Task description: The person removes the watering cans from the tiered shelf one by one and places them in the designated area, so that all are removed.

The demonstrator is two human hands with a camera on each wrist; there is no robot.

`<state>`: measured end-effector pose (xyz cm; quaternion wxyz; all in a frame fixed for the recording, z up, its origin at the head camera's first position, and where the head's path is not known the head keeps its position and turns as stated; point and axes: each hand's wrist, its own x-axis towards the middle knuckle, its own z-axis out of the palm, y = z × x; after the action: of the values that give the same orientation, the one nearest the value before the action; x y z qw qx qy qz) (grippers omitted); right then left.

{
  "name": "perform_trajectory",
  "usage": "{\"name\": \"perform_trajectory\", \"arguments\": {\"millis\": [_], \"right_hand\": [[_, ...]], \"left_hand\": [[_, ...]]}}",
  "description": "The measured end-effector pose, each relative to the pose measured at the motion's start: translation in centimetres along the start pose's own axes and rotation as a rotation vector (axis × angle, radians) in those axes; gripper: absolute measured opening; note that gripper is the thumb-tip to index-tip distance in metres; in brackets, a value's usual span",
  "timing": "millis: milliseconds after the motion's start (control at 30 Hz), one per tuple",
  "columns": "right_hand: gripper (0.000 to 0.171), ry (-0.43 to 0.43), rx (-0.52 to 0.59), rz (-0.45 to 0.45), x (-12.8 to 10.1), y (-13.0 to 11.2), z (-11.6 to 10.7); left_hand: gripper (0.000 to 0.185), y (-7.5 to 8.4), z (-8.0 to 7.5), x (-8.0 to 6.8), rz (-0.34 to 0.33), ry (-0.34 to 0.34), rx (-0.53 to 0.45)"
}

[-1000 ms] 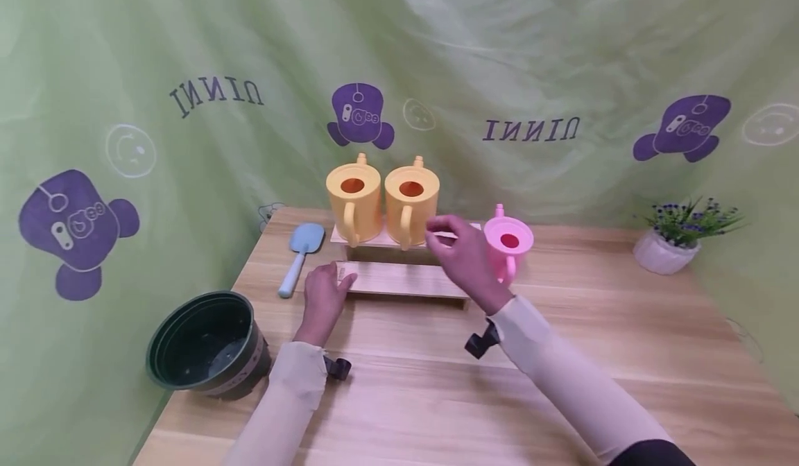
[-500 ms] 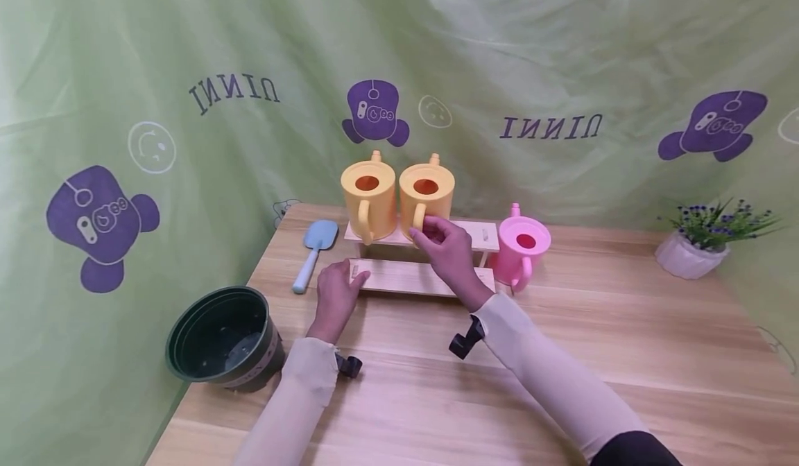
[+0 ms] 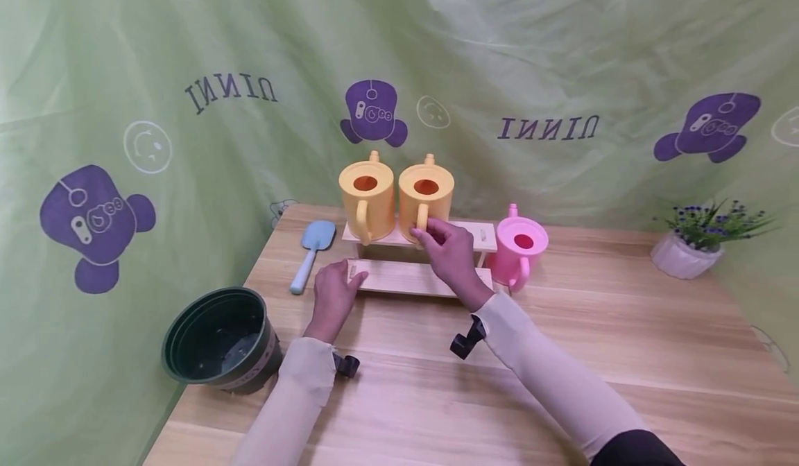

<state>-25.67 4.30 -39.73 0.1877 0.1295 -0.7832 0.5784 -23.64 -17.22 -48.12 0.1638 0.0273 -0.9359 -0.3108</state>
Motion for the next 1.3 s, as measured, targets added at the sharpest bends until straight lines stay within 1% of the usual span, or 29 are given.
{"name": "perform_trajectory", "arguments": {"millis": [167,233,333,467,533,633,700,767,867,933,1067,1100,1167,1300], "right_hand": [[0.020,0.053,-0.019,-0.022,0.5,0.0,-1.4],[0.022,0.056,-0.016,-0.029,0.7,-0.2,-2.0],[0.025,0.039,0.002,-0.036,0.9,-0.7,-3.2],[0.026,0.036,0.045,-0.051,0.8,-1.6,-5.2],[0.025,0.045,0.053,-0.061,0.4,-2.6,-6.4],[0.025,0.069,0.041,-0.059,-0.2,-4.2,-8.3],[0.024,0.086,0.001,-0.047,-0.5,-4.7,-9.9],[0.024,0.121,-0.045,-0.051,-0.5,-4.2,-11.7],[0.025,0.176,-0.082,-0.077,-0.2,-3.1,-14.9],[0.025,0.234,-0.103,-0.104,-0.2,-2.6,-17.1],[0.025,0.346,-0.109,-0.134,-0.5,-1.3,-20.9],[0.024,0.374,-0.120,-0.134,-0.7,-0.8,-21.7],[0.024,0.403,-0.128,-0.118,-1.2,0.5,-22.8],[0.025,0.419,-0.156,-0.041,-2.5,3.9,-23.7]], "left_hand": [[0.045,0.7,0.1,0.8,0.036,0.005,0.008],[0.042,1.0,0.1,1.1,0.042,0.010,0.007],[0.043,1.1,0.2,1.3,0.041,0.012,0.008],[0.046,0.8,0.4,1.2,0.029,-0.005,0.007],[0.046,0.5,0.5,0.9,0.037,-0.006,0.011],[0.045,0.0,0.6,0.4,0.055,0.007,0.022],[0.043,-0.4,0.6,0.1,0.055,0.018,0.025],[0.042,-0.5,0.6,-0.1,0.050,0.028,0.018],[0.040,-0.5,0.7,-0.1,0.046,0.037,0.007],[0.038,-0.3,0.8,0.0,0.052,0.037,0.006],[0.036,0.0,0.8,0.2,0.055,0.032,0.015],[0.036,0.0,0.8,0.3,0.054,0.027,0.016],[0.036,-0.1,0.8,0.2,0.052,0.014,0.027],[0.036,-0.5,0.6,-0.2,0.045,0.004,0.047]]}}
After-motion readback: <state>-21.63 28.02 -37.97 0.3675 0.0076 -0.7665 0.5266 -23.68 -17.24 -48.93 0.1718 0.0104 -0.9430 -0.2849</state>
